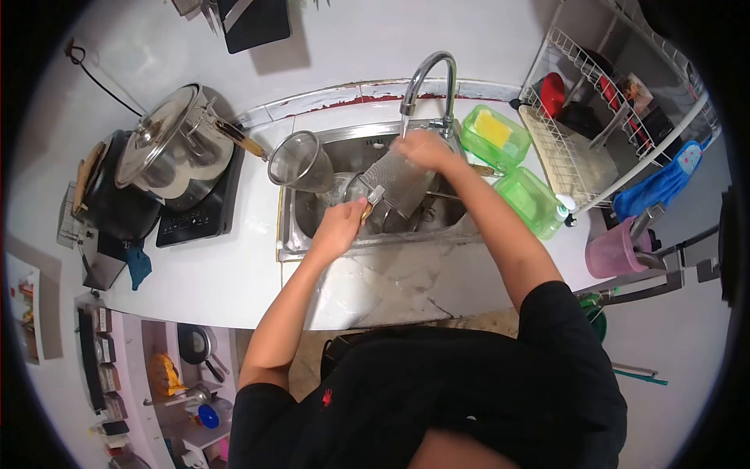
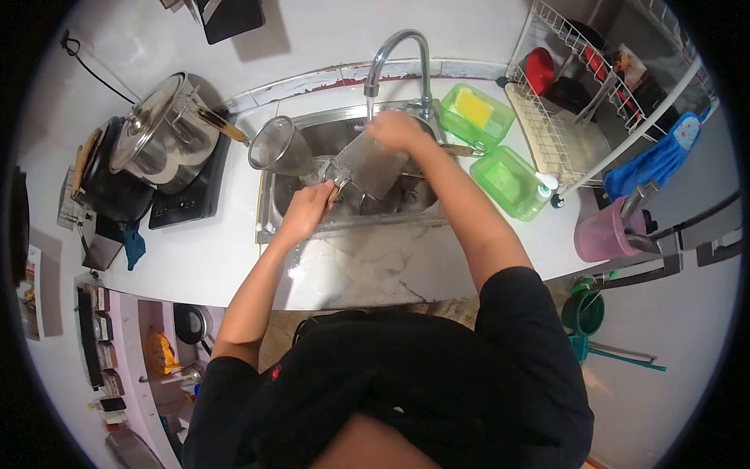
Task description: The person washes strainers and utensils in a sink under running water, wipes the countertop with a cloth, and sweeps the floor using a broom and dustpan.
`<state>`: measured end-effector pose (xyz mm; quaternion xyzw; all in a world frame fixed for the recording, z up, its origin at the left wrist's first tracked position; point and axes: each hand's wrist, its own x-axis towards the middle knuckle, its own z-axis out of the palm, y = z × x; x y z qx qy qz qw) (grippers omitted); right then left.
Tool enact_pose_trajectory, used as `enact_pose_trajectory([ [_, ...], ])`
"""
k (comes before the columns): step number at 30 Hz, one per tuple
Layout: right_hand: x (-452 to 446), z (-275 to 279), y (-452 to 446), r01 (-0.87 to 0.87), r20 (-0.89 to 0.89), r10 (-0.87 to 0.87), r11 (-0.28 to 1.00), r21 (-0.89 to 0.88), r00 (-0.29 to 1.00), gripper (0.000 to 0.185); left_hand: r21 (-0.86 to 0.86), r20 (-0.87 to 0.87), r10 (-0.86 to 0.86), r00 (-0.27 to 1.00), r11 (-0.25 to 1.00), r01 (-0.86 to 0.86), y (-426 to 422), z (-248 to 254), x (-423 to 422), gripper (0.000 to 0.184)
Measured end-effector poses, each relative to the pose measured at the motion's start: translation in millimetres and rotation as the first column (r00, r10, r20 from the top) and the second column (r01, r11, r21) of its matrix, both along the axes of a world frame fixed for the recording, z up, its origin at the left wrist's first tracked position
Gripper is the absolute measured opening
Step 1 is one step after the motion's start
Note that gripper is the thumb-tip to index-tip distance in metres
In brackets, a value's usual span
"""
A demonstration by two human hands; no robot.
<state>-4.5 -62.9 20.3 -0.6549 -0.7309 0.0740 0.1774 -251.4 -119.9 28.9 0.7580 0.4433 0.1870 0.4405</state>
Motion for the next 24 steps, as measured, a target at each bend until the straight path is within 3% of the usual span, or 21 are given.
enact_pose_trajectory([
  [3, -10, -6, 1, -0.026, 0.197, 0.040, 0.997, -0.074, 0.980, 0.022, 0.025, -0.020, 0.009, 1.000, 1.000, -0.009, 3, -4, 2, 0.053],
  [4, -26, -5, -13, -0.177, 0.462, 0.069, 0.965, 0.193, 0.884, 0.023, -0.012, 0.007, 0.017, 1.000, 1.000, -0.017, 4, -1, 6, 0.053],
  [7, -60, -10, -23, -0.126, 0.147, 0.049, 0.808, 0.575, 0.988, 0.021, -0.249, 0.106, 0.132, 0.986, 0.963, -0.102, 11, -11, 10, 0.053],
  [8, -56, -4, -22, -0.019, 0.170, -0.083, 0.851, 0.525, 0.982, 0.024, -0.345, 0.132, 0.190, 0.973, 0.929, -0.134, 14, -15, 9, 0.053],
  [11, -39, -26, 3, 0.506, -0.328, -0.390, 0.575, 0.643, 0.860, 0.034, -0.368, 0.195, 0.221, 0.956, 0.920, -0.137, 4, -19, 3, 0.053],
  [12, -30, -26, 6, 0.612, -0.609, -0.308, 0.690, 0.387, 0.732, 0.038, -0.392, 0.230, 0.232, 0.945, 0.911, -0.129, 2, -22, 0, 0.054],
  [13, -20, -25, 8, 0.600, -0.826, -0.264, 0.792, 0.109, 0.498, 0.042, -0.413, 0.264, 0.244, 0.933, 0.903, -0.119, 2, -25, -6, 0.054],
  [14, -15, -25, 10, 0.473, -0.944, -0.264, 0.869, -0.144, 0.198, 0.047, -0.432, 0.299, 0.258, 0.919, 0.895, -0.111, 3, -26, -8, 0.055],
  [17, -40, -32, 11, 0.649, -0.873, -0.343, 0.759, -0.041, 0.346, 0.050, -0.425, 0.284, 0.330, 0.900, 0.885, -0.190, 6, -25, -10, 0.056],
  [20, -70, -42, 11, 0.559, -0.573, -0.168, 0.550, 0.621, 0.802, 0.049, -0.508, 0.261, 0.316, 0.912, 0.848, -0.149, 15, -26, -4, 0.055],
  [22, -51, -28, 21, 0.443, -0.780, -0.103, 0.865, 0.236, 0.617, 0.046, -0.631, 0.312, 0.280, 0.908, 0.775, -0.023, 20, -27, 2, 0.048],
  [23, -39, -19, 24, 0.301, -0.858, -0.123, 0.953, 0.038, 0.498, 0.044, -0.707, 0.348, 0.320, 0.881, 0.707, 0.023, 20, -27, 9, 0.045],
  [24, -29, -7, 21, 0.109, -0.943, -0.150, 0.986, -0.123, 0.298, 0.041, -0.773, 0.377, 0.362, 0.852, 0.630, 0.074, 19, -23, 19, 0.042],
])
